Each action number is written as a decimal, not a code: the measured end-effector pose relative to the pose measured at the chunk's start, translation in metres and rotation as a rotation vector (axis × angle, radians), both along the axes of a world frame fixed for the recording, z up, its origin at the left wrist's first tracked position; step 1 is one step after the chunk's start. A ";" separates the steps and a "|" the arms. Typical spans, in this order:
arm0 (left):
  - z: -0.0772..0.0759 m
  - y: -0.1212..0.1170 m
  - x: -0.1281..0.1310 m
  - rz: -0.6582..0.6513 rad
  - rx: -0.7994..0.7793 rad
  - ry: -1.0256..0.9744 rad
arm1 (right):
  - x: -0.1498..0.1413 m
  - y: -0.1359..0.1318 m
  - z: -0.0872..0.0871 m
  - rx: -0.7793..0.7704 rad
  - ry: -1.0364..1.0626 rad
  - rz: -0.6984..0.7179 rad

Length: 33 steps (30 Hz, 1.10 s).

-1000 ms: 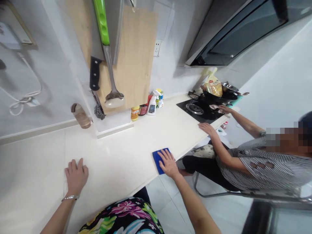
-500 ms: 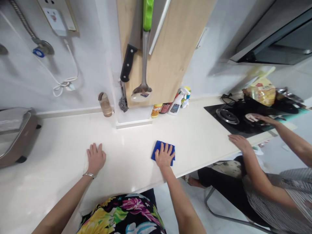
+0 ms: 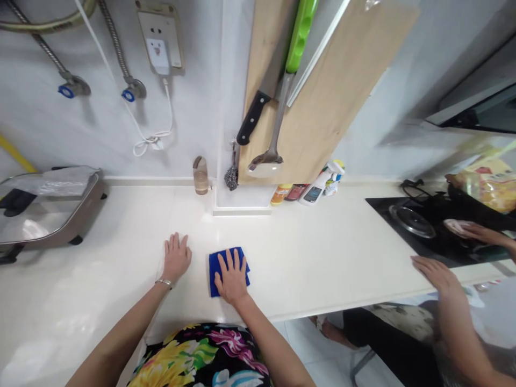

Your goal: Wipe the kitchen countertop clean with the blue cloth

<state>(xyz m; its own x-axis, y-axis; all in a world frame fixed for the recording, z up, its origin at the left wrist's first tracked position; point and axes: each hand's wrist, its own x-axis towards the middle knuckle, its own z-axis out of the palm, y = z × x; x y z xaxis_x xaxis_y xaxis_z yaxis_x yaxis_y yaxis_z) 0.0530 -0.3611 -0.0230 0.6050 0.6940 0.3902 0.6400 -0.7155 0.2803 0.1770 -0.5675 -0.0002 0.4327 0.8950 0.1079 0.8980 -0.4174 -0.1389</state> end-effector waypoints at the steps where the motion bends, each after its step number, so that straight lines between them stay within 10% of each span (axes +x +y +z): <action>1: 0.000 0.000 0.000 -0.001 -0.001 0.000 | -0.002 -0.014 -0.002 0.009 -0.005 0.030; 8: 0.002 0.000 -0.001 -0.010 -0.010 0.028 | 0.031 -0.104 -0.015 0.021 -0.061 -0.052; 13: 0.002 0.001 -0.001 -0.017 0.001 0.007 | 0.084 -0.121 -0.018 -0.022 -0.111 -0.255; 23: 0.006 0.003 -0.001 -0.027 0.042 -0.004 | 0.174 -0.055 -0.023 -0.097 -0.140 -0.622; 33: 0.007 0.005 0.001 -0.024 0.065 0.045 | 0.246 0.003 -0.023 -0.143 -0.086 -0.660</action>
